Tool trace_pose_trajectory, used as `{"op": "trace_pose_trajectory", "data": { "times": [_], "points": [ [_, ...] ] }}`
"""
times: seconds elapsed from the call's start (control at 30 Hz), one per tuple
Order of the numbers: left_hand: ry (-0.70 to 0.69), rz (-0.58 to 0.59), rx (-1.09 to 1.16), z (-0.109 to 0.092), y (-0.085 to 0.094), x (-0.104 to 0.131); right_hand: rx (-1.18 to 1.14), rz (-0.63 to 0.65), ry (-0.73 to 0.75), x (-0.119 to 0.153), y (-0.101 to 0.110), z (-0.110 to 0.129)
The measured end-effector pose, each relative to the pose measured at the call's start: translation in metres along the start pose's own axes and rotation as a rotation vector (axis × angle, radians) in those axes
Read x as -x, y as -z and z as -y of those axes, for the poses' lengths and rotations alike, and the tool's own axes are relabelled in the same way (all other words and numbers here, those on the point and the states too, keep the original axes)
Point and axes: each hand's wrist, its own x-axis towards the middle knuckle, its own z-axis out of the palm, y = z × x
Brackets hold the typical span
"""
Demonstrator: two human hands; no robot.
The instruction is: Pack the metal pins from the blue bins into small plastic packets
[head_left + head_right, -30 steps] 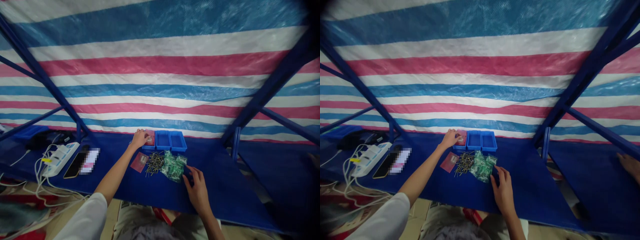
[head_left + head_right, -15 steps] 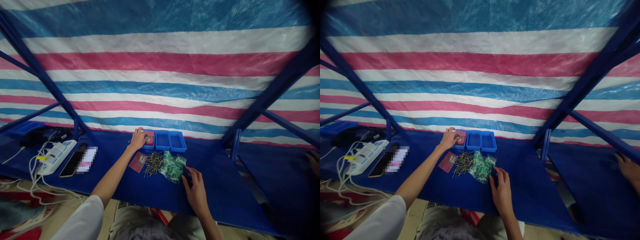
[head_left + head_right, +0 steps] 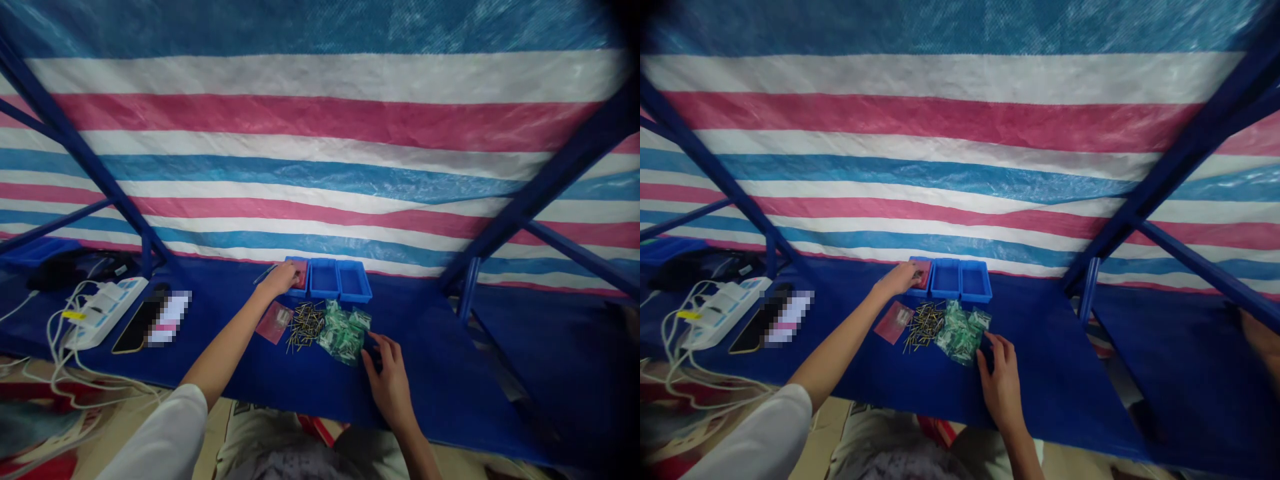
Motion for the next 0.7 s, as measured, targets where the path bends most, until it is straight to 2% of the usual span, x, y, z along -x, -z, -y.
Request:
{"op": "trace_pose_trajectory", "data": {
  "times": [0.13, 0.27, 0.37, 0.4, 0.47, 0.5, 0.53, 0.63, 0.7],
  "points": [
    [-0.012, 0.016, -0.005, -0.001, -0.001, -0.006, -0.023, 0.006, -0.024, 0.0, 0.001, 0.001],
    [-0.043, 0.002, 0.013, -0.01, 0.008, -0.002, -0.032, -0.001, -0.03, 0.001, 0.002, 0.003],
    [-0.078, -0.103, 0.053, -0.02, 0.017, 0.021, -0.043, -0.005, -0.049, 0.001, 0.003, 0.004],
    [-0.076, -0.232, 0.103, -0.023, 0.017, 0.033, -0.048, -0.004, -0.056, 0.001, 0.004, 0.005],
    [0.018, -0.415, 0.144, -0.027, 0.012, 0.063, -0.052, -0.003, -0.066, 0.001, 0.005, 0.005],
    [0.104, -0.45, 0.129, -0.028, 0.007, 0.08, -0.053, -0.002, -0.068, 0.0, 0.005, 0.005],
    [0.191, -0.443, 0.101, -0.028, 0.0, 0.096, -0.053, -0.001, -0.068, 0.0, 0.005, 0.006],
    [0.444, -0.247, 0.024, -0.023, -0.02, 0.139, -0.055, 0.005, -0.064, -0.001, 0.005, 0.006],
    [0.539, -0.181, 0.001, -0.013, -0.028, 0.158, -0.059, 0.005, -0.063, -0.002, 0.005, 0.006]
  ]
}}
